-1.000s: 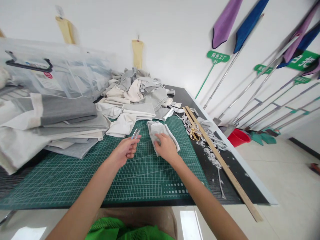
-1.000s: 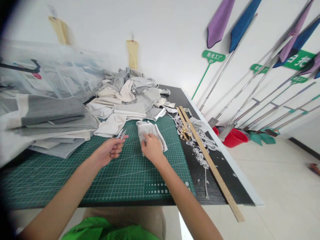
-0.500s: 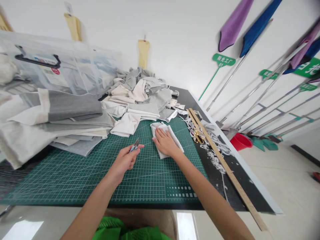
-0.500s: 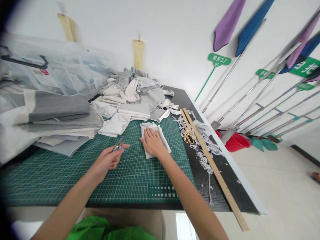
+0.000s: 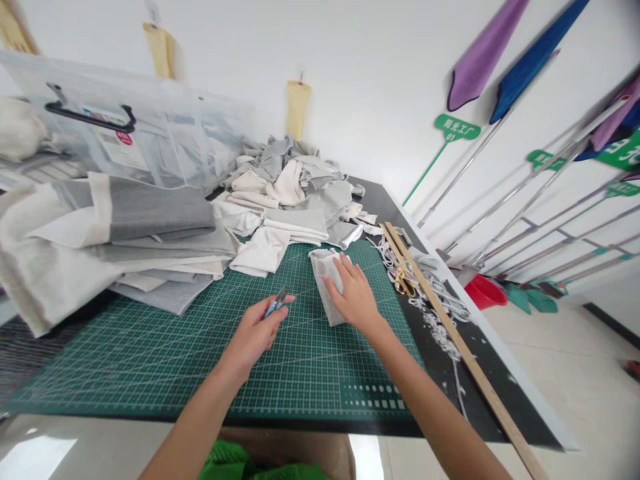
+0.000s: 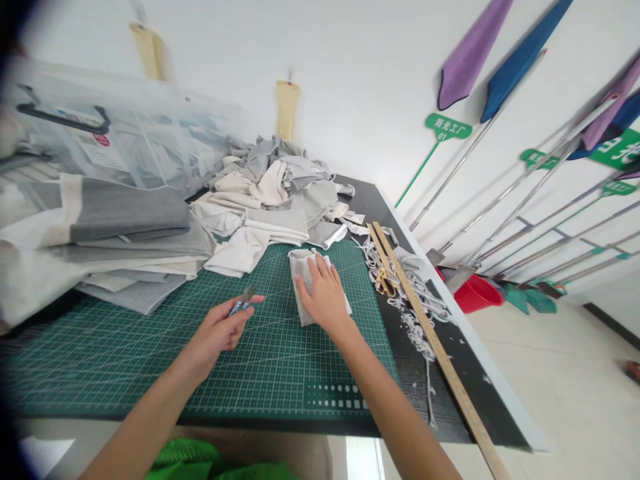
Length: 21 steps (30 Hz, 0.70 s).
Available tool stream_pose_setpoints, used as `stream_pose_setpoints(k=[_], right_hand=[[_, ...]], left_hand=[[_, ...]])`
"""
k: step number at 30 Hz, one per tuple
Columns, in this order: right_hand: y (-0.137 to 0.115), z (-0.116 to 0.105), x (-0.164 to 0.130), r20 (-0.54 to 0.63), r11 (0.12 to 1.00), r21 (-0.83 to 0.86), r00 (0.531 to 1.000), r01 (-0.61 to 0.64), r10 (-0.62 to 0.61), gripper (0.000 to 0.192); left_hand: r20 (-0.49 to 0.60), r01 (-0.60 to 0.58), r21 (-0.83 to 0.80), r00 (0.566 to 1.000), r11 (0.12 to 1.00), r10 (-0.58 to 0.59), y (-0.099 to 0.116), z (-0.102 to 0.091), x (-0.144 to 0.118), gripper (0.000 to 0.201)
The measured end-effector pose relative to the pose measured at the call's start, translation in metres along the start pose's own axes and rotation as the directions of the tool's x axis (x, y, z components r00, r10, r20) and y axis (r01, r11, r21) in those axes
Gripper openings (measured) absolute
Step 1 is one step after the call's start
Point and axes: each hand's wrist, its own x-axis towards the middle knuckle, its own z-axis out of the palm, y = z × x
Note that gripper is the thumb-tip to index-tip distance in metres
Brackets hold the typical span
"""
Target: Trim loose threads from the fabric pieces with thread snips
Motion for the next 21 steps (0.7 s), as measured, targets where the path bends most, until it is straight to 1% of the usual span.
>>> stream_pose_setpoints(k=[1, 3, 6, 8, 9, 12, 13, 18, 21], right_hand=[[0.002, -0.004, -0.005, 0.003, 1.0, -0.005, 1.0, -0.023, 0.023, 0.063], [0.006, -0.009, -0.017, 0.052, 0.999, -0.014, 0.998, -0.036, 0.037, 0.068], [0.01, -0.009, -0.034, 0.18, 1.0, -0.015, 0.984, 0.016, -0.013, 0.083], [0.009, -0.005, -0.042, 0.233, 0.999, -0.021, 0.972, 0.024, -0.019, 0.09], [0.007, -0.003, -0.044, 0.239, 0.999, -0.034, 0.971, 0.007, 0.001, 0.088], [-0.003, 0.006, -0.044, 0.198, 0.992, -0.102, 0.976, -0.076, 0.095, 0.062], [-0.007, 0.008, -0.041, 0.181, 0.987, -0.126, 0.976, -0.097, 0.119, 0.056], [-0.022, 0.013, -0.022, 0.144, 0.962, -0.219, 0.97, -0.16, 0.194, 0.052], [-0.02, 0.014, -0.01, 0.125, 0.952, -0.244, 0.968, -0.183, 0.218, 0.037]], left_hand=[[-0.004, -0.008, 0.007, 1.0, 1.0, 0.008, -0.001, 0.0, 0.0, 0.071], [-0.014, -0.026, 0.025, 1.0, 0.999, 0.027, -0.001, 0.0, -0.001, 0.07], [-0.027, -0.058, 0.062, 0.998, 0.996, 0.06, -0.003, 0.0, -0.003, 0.063], [-0.03, -0.077, 0.091, 0.996, 0.993, 0.08, -0.005, -0.001, -0.003, 0.059], [-0.03, -0.085, 0.105, 0.996, 0.991, 0.089, -0.007, -0.001, -0.003, 0.057], [-0.028, -0.112, 0.145, 0.993, 0.983, 0.117, -0.01, -0.002, -0.003, 0.053], [-0.027, -0.121, 0.157, 0.992, 0.98, 0.127, -0.011, -0.003, -0.003, 0.053], [-0.012, -0.183, 0.22, 0.982, 0.958, 0.19, -0.012, -0.004, -0.002, 0.048], [0.008, -0.234, 0.264, 0.971, 0.936, 0.24, -0.012, -0.004, -0.002, 0.043]])
